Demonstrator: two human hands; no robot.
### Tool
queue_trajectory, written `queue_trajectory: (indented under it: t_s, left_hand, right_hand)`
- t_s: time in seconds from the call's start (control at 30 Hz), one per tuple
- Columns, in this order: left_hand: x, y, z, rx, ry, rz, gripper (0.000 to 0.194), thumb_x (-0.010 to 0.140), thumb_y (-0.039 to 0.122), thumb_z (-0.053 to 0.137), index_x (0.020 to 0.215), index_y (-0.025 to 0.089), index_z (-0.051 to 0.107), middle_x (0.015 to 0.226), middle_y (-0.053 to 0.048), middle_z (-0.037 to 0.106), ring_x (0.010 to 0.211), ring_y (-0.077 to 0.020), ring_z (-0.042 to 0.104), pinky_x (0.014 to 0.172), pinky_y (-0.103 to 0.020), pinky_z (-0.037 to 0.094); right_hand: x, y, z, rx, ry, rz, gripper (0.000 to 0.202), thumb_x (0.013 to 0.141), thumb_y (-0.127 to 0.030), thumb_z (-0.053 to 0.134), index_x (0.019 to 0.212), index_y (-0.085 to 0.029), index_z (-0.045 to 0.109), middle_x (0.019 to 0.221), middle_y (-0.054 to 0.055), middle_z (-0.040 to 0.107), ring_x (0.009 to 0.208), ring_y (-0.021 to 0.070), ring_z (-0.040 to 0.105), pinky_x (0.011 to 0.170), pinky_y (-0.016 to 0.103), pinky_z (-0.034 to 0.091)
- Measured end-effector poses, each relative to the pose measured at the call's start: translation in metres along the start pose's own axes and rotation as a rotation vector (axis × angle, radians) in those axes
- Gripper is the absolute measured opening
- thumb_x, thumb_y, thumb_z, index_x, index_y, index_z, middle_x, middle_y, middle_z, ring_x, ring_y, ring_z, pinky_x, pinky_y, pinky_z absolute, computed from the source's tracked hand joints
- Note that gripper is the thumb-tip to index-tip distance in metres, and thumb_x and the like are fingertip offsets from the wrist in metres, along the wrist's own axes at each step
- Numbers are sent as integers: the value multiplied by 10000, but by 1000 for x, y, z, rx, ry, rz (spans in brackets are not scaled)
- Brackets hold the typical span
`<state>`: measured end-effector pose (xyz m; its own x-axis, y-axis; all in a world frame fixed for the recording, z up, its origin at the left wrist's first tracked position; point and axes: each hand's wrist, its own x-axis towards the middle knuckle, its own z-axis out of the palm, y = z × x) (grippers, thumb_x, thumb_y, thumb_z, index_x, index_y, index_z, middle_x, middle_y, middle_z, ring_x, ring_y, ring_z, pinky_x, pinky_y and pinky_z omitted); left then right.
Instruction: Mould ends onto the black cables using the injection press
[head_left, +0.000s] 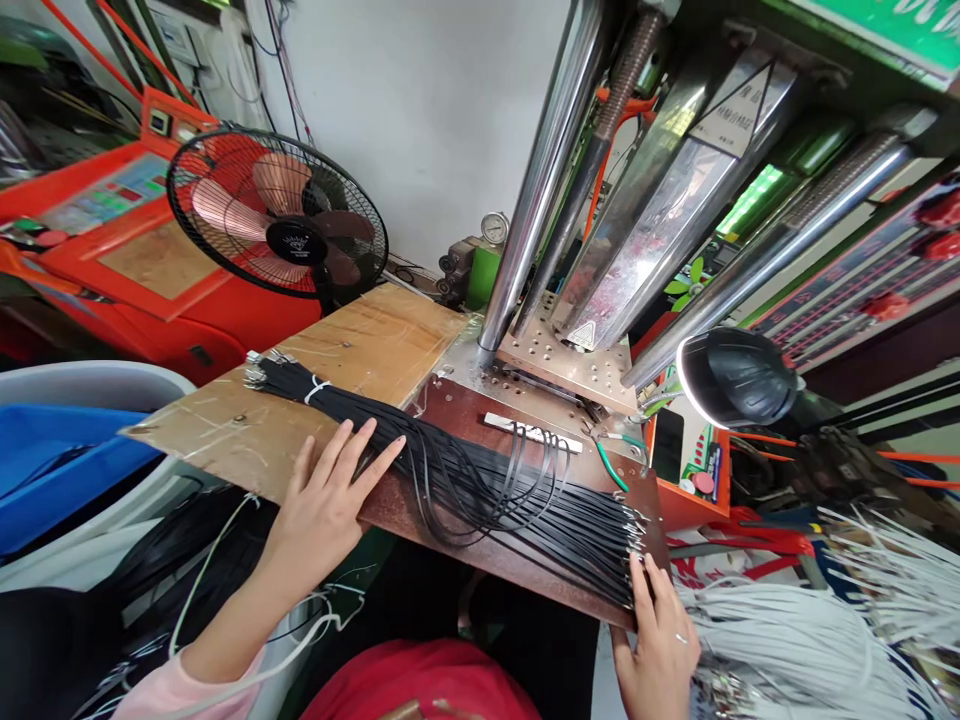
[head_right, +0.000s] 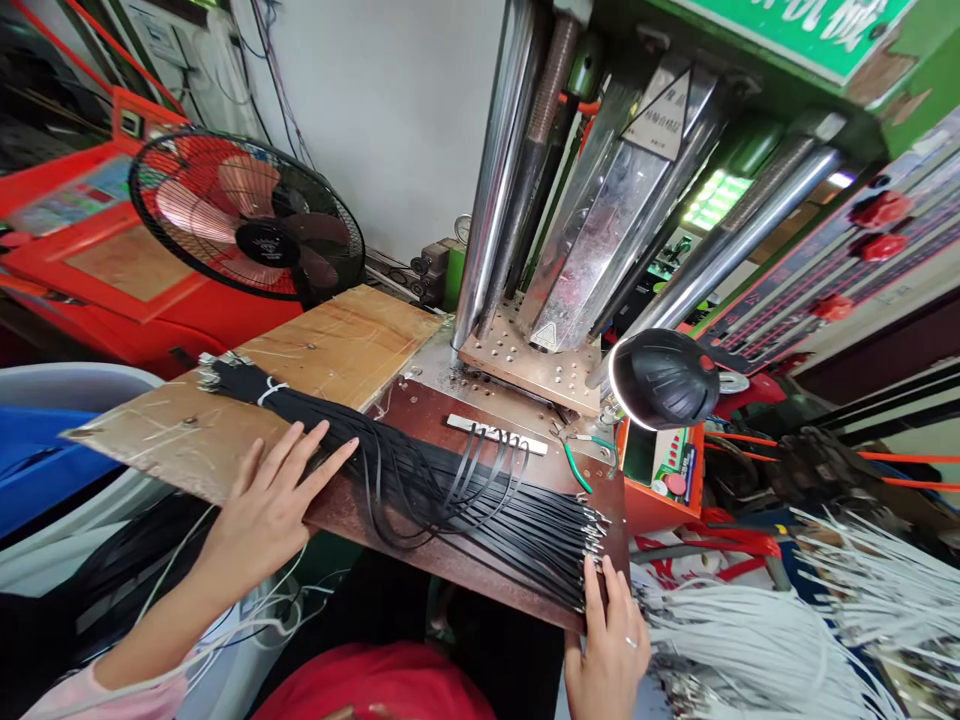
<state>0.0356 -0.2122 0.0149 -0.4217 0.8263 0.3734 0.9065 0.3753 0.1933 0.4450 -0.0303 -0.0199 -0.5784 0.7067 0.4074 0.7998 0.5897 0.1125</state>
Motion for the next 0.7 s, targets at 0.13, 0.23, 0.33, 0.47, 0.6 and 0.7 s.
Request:
queue_trajectory:
  t_s: [0.13,0.23,0.33,0.47,0.6,0.7]
  left_hand:
    - [-1,0,1,-4,5,1,874,678,42,542,1501,306,410,1634,-78,239,1507,-339,190,1223,-575,96]
    - [-1,-1,2,-4,15,5,838,706,66,565,1495,307,420,1628,-88,254,1505,-336,199,1220,-574,101]
    - [0,-3,3,3,13,30,799,740,123,620,1490,317,425,1623,-96,269,1503,-342,204,1215,-581,94]
    - [-1,-10,3,-24,-10,86,827,751,325,730,1504,351,387,1626,-95,261,1500,-363,198,1201,-613,82]
    - [-2,-24,-2,-69,-61,138,957,720,464,756,1545,349,285,1649,-92,181,1501,-411,143,1169,-660,151]
    - [6,-30,-13,-91,-69,152,827,816,442,677,1542,349,292,1632,-82,246,1496,-395,182,1156,-640,232]
  right_hand:
    - [0,1,1,0,6,-1,865,851,-143,506,1586,-335,91,1481,112,450,1267,343,519,987,475,423]
    - [0,0,1,4,4,2,867,848,-148,509,1584,-342,94,1485,104,449,1289,348,505,997,479,418]
    - [-1,0,1,4,-2,0,874,845,-169,515,1583,-349,84,1484,104,451,1302,352,499,992,479,422]
    - [-3,11,2,42,-25,-68,882,844,-318,579,1583,-339,98,1508,130,425,1308,387,493,967,483,452]
    - [-4,38,7,146,-63,-171,890,828,-463,618,1579,-335,159,1505,121,447,1322,401,490,963,486,487]
    - [8,57,8,194,-46,-188,746,869,-451,584,1545,-367,279,1464,67,518,1306,360,525,976,491,504]
